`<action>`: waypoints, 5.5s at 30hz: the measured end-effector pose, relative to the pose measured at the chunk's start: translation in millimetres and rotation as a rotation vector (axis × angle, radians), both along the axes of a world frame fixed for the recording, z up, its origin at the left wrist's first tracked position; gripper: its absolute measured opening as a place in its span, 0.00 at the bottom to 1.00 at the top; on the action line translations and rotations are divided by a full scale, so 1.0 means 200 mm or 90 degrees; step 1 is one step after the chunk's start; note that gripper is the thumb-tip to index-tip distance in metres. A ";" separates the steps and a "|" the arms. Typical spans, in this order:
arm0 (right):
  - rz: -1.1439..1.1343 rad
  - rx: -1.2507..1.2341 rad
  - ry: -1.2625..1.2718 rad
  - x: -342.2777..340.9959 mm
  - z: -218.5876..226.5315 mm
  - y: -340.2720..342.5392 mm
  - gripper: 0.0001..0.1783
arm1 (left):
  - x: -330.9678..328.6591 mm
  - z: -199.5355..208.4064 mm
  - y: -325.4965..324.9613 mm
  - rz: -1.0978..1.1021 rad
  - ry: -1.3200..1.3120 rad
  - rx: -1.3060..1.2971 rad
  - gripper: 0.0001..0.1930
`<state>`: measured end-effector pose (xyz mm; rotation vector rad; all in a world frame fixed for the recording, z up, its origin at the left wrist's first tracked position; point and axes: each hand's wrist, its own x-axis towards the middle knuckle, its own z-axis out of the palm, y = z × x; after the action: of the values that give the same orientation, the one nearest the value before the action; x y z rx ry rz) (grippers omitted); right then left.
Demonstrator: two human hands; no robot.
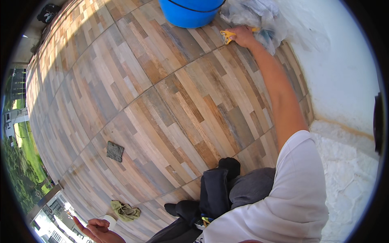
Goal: The person sits on a tiled floor and uses a yellow scraper to clean the grout lines between tiles. They occasionally pour liquid from a white bottle onto the floor and use a green cloth to wipe the area.
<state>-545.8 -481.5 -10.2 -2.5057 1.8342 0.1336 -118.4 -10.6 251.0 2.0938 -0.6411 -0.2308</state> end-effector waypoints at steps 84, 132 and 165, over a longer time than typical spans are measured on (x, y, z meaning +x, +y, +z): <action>0.427 0.173 -0.073 2.02 0.17 1.10 0.19 | 0.38 0.29 0.95 -0.389 -0.056 0.370 0.21; 0.636 0.153 -0.028 2.60 0.06 1.21 0.19 | 0.38 0.17 0.92 -0.170 0.239 0.480 0.22; 0.684 0.207 -0.061 3.31 -0.02 1.51 0.23 | 0.41 0.17 1.11 -0.045 0.331 0.417 0.22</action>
<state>115.9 -179.7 -13.8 -2.8306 0.2343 0.2864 -36.5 212.3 285.4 2.4677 -0.3402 -1.1070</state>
